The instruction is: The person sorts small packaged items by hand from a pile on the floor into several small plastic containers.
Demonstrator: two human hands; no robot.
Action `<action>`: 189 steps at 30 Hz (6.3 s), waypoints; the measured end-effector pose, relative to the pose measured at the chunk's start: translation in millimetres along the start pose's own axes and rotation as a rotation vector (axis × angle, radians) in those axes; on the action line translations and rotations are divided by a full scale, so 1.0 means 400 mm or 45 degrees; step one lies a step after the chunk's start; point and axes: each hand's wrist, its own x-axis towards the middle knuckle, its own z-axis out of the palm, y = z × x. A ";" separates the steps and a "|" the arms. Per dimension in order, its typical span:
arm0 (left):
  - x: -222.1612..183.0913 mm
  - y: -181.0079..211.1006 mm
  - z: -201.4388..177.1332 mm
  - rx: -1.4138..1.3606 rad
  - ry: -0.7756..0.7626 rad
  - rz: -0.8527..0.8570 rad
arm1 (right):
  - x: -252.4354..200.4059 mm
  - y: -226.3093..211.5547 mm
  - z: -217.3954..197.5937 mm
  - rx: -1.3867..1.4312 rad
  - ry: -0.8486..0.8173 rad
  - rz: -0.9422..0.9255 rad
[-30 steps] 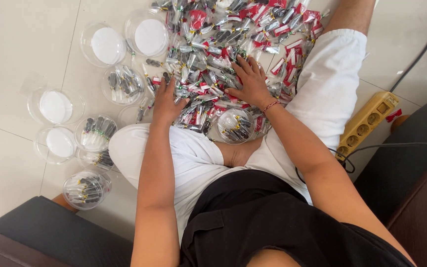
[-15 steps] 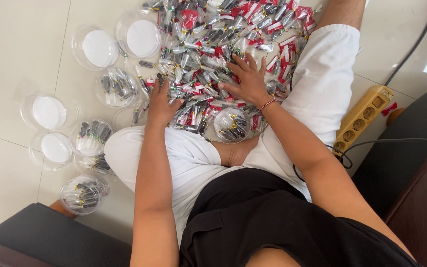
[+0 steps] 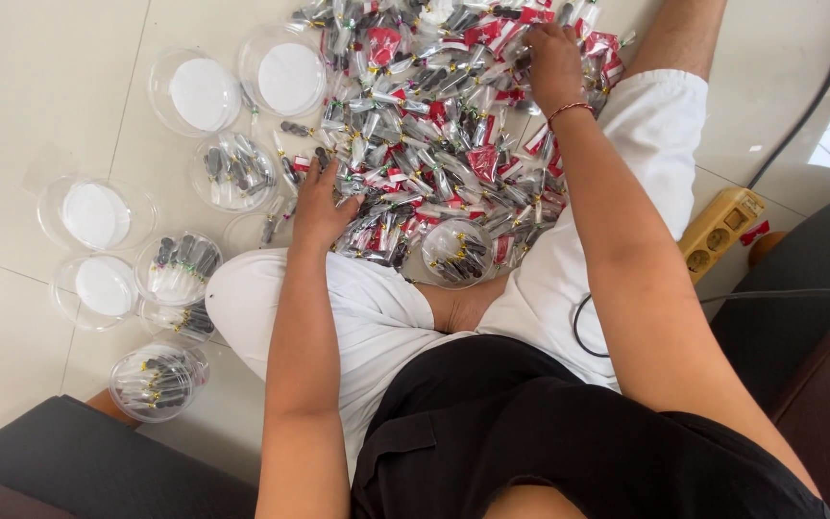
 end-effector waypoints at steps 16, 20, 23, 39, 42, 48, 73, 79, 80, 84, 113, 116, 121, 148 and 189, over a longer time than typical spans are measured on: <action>-0.011 0.019 -0.018 0.013 0.007 0.014 | -0.123 -0.015 -0.133 0.664 0.075 0.291; 0.001 0.004 -0.007 -0.020 0.002 -0.003 | -0.150 0.041 -0.097 0.835 0.156 0.294; 0.019 -0.025 0.012 0.004 0.057 0.054 | -0.187 -0.054 -0.163 1.018 0.132 0.346; -0.002 -0.014 0.041 0.260 0.299 0.055 | -0.301 -0.144 -0.161 1.667 -0.203 0.455; -0.047 0.052 0.033 0.078 0.781 0.333 | -0.325 -0.217 -0.203 1.474 -0.342 0.440; -0.094 0.116 0.190 -0.613 0.371 0.781 | -0.414 -0.387 -0.175 1.790 -0.596 0.234; -0.040 0.085 0.254 -0.694 0.172 0.499 | -0.463 -0.460 -0.105 1.831 -0.677 0.478; -0.037 0.073 0.278 -0.623 0.153 0.506 | -0.487 -0.444 -0.066 1.680 -0.610 0.398; -0.046 0.085 0.268 -0.476 0.213 0.548 | -0.491 -0.436 -0.051 1.637 -0.579 0.386; -0.065 0.100 0.267 -0.215 0.315 0.720 | -0.495 -0.453 -0.071 1.608 -0.550 0.406; -0.203 0.107 0.279 -0.547 0.501 0.840 | -0.602 -0.466 -0.169 1.526 -0.434 0.157; -0.229 0.099 0.304 -0.559 0.550 0.811 | -0.631 -0.479 -0.193 1.358 -0.405 0.044; -0.286 0.097 0.299 -0.744 0.492 0.714 | -0.657 -0.508 -0.180 1.171 -0.429 -0.039; -0.347 0.083 0.341 -0.764 0.551 0.813 | -0.783 -0.530 -0.222 1.445 -0.300 0.148; -0.349 0.083 0.344 -1.294 -0.298 0.725 | -0.831 -0.547 -0.295 1.220 -0.259 -0.033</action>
